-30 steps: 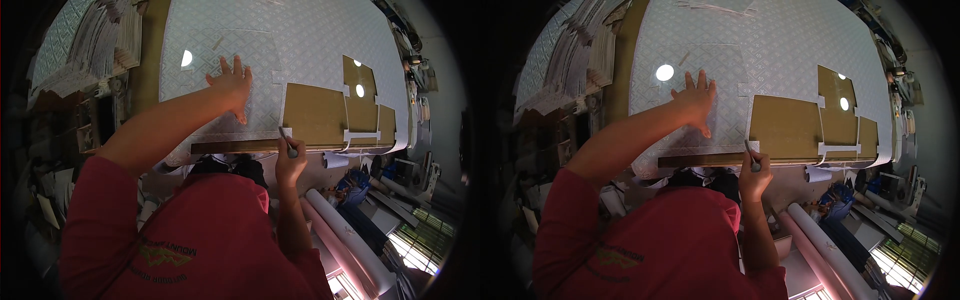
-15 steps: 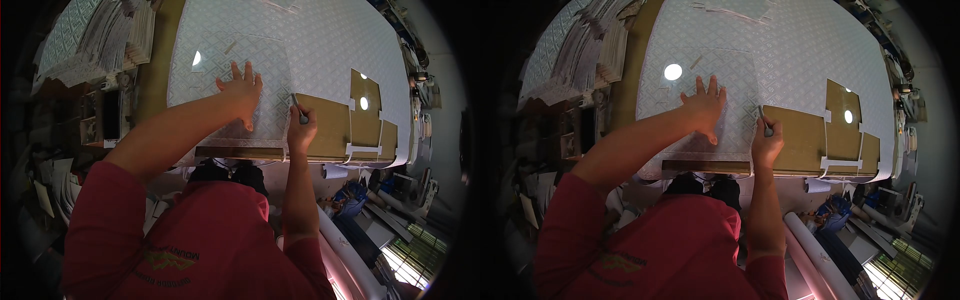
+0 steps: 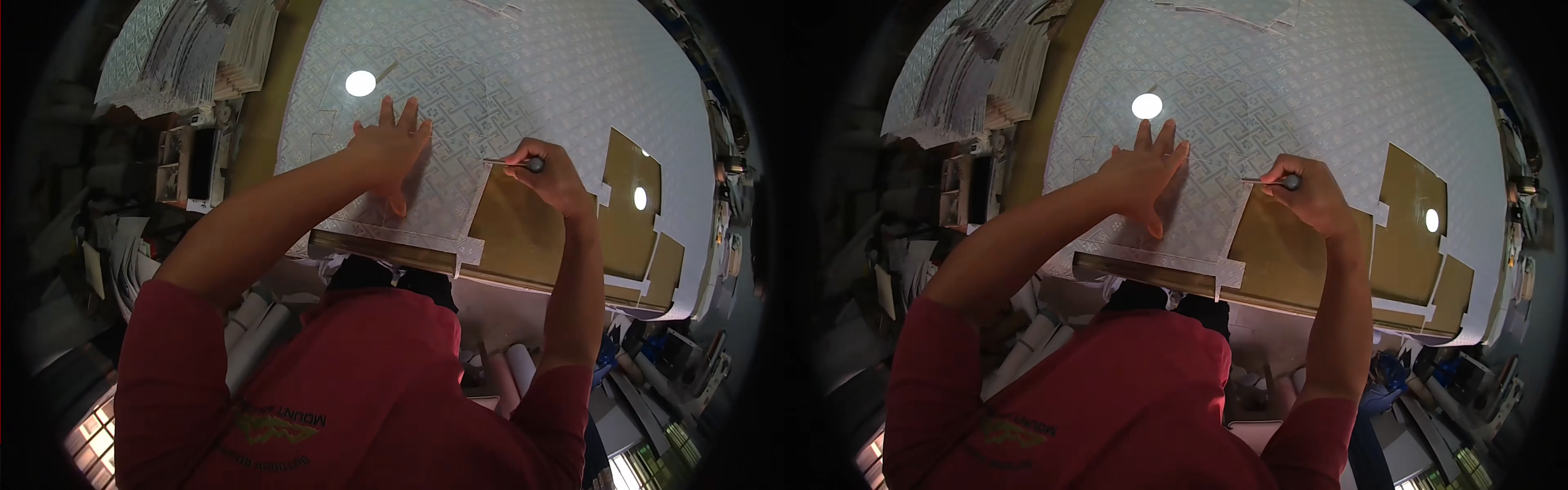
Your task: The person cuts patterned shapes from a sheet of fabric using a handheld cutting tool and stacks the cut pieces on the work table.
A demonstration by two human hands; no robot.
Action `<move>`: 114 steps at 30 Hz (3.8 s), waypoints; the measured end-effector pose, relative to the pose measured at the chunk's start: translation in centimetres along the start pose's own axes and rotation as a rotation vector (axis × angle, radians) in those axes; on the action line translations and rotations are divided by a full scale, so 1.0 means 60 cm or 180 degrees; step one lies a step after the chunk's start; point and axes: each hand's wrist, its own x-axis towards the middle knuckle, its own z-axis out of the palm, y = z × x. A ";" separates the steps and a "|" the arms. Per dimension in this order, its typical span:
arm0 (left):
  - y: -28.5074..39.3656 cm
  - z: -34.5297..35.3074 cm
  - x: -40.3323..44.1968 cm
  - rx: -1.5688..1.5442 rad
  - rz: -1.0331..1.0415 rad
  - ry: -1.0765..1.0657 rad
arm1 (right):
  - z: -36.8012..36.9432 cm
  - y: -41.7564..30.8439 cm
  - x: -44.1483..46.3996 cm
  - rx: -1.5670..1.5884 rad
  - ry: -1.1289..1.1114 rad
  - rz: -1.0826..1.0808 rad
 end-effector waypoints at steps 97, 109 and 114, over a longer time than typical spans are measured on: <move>0.032 -0.020 0.009 -0.0107 -0.0506 -0.0287 | 0.014 0.097 0.091 0.0100 -0.0270 -0.0788; 0.018 -0.010 0.007 -0.0011 -0.0318 -0.0229 | 0.067 -0.010 -0.037 -0.0484 0.0917 0.0328; 0.012 -0.014 0.004 -0.0114 -0.0248 -0.0030 | 0.113 -0.026 -0.044 -0.0785 0.1485 0.0260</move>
